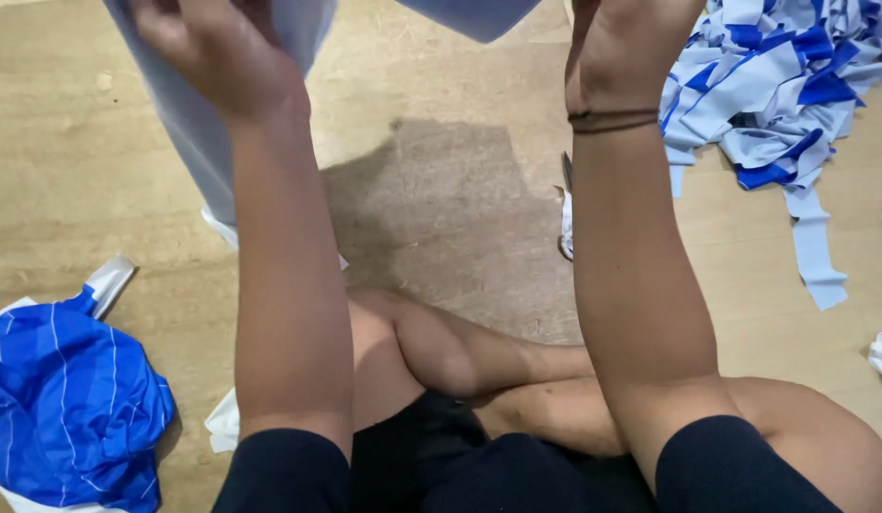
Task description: Cutting a large blue and white striped fabric into smaller pieces using scissors.
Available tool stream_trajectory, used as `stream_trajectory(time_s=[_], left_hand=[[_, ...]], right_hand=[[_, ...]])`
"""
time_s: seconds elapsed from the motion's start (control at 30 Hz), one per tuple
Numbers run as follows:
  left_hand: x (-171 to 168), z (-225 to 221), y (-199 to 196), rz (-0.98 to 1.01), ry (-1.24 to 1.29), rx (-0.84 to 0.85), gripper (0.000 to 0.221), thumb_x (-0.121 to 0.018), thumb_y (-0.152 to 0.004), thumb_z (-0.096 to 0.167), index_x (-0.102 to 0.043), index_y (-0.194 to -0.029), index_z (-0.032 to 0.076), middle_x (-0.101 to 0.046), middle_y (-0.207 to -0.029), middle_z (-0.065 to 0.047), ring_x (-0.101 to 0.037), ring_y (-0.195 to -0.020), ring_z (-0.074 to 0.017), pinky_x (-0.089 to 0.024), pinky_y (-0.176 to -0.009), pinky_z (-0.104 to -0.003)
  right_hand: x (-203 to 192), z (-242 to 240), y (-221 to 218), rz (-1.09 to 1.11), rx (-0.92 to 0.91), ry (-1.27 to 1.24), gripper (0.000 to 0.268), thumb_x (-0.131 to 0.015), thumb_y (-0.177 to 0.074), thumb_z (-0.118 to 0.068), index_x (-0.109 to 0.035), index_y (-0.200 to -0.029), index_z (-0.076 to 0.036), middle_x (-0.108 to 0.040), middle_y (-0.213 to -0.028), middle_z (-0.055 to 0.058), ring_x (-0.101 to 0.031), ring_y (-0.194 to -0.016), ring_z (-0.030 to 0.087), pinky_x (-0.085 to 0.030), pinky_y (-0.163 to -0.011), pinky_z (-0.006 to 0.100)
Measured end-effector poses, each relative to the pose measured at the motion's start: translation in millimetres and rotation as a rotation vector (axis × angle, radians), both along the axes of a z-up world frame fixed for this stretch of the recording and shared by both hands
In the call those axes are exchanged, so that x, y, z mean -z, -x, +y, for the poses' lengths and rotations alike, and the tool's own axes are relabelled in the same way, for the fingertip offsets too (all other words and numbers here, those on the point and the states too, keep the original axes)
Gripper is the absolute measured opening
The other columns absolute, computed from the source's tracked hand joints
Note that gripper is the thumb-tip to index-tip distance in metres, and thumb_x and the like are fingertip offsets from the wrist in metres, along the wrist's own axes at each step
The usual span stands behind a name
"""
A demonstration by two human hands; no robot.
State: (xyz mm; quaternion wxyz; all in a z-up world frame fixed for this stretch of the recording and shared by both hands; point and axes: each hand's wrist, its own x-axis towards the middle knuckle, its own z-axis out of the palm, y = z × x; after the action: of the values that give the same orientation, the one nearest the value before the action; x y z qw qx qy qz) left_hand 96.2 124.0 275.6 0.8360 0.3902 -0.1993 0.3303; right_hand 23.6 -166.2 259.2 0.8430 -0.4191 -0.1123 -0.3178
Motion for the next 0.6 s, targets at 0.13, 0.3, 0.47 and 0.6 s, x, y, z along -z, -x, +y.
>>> stream_trajectory(time_s=[0.13, 0.3, 0.47, 0.6], left_hand=[[40.2, -1.0, 50.1, 0.518, -0.101, -0.08, 0.018, -0.069, -0.103, 0.025, -0.067, -0.104, 0.007, -0.067, -0.086, 0.003, -0.062, -0.074, -0.0075, -0.054, -0.067, -0.028], [168.2, -3.5, 67.8, 1.024, -0.316, -0.038, 0.025, -0.072, -0.095, 0.027, -0.066, -0.094, 0.002, -0.065, -0.073, 0.0, -0.059, -0.058, -0.0093, -0.048, -0.051, -0.027], [297.0, -10.6, 66.0, 1.244, -0.538, -0.059, 0.028, -0.075, -0.085, 0.017, -0.072, -0.092, -0.01, -0.072, -0.076, -0.013, -0.068, -0.055, -0.0189, -0.053, -0.051, -0.032], [278.5, -14.5, 85.8, 1.594, -0.661, -0.094, 0.026, -0.068, -0.082, 0.008, -0.067, -0.098, -0.012, -0.07, -0.078, -0.016, -0.068, -0.055, -0.0244, -0.052, -0.05, -0.037]], right_hand=[[11.2, 9.3, 22.1, 0.093, 0.025, 0.072, 0.009, -0.074, -0.102, -0.001, -0.066, -0.105, -0.004, -0.069, -0.101, 0.003, -0.067, -0.094, 0.015, -0.06, -0.089, 0.035], [174.2, -10.8, 25.5, 0.552, 0.155, 0.066, 0.014, -0.079, -0.094, -0.003, -0.068, -0.101, -0.006, -0.07, -0.097, 0.004, -0.068, -0.085, 0.015, -0.062, -0.075, 0.034], [283.5, -29.4, 47.4, 0.732, 0.197, 0.196, 0.014, -0.077, -0.09, -0.004, -0.069, -0.101, -0.005, -0.07, -0.095, 0.004, -0.069, -0.081, 0.014, -0.065, -0.068, 0.032], [319.4, -39.4, 64.0, 0.949, 0.191, 0.288, 0.022, -0.079, -0.088, -0.003, -0.064, -0.104, -0.002, -0.071, -0.098, 0.007, -0.07, -0.081, 0.015, -0.064, -0.066, 0.031]])
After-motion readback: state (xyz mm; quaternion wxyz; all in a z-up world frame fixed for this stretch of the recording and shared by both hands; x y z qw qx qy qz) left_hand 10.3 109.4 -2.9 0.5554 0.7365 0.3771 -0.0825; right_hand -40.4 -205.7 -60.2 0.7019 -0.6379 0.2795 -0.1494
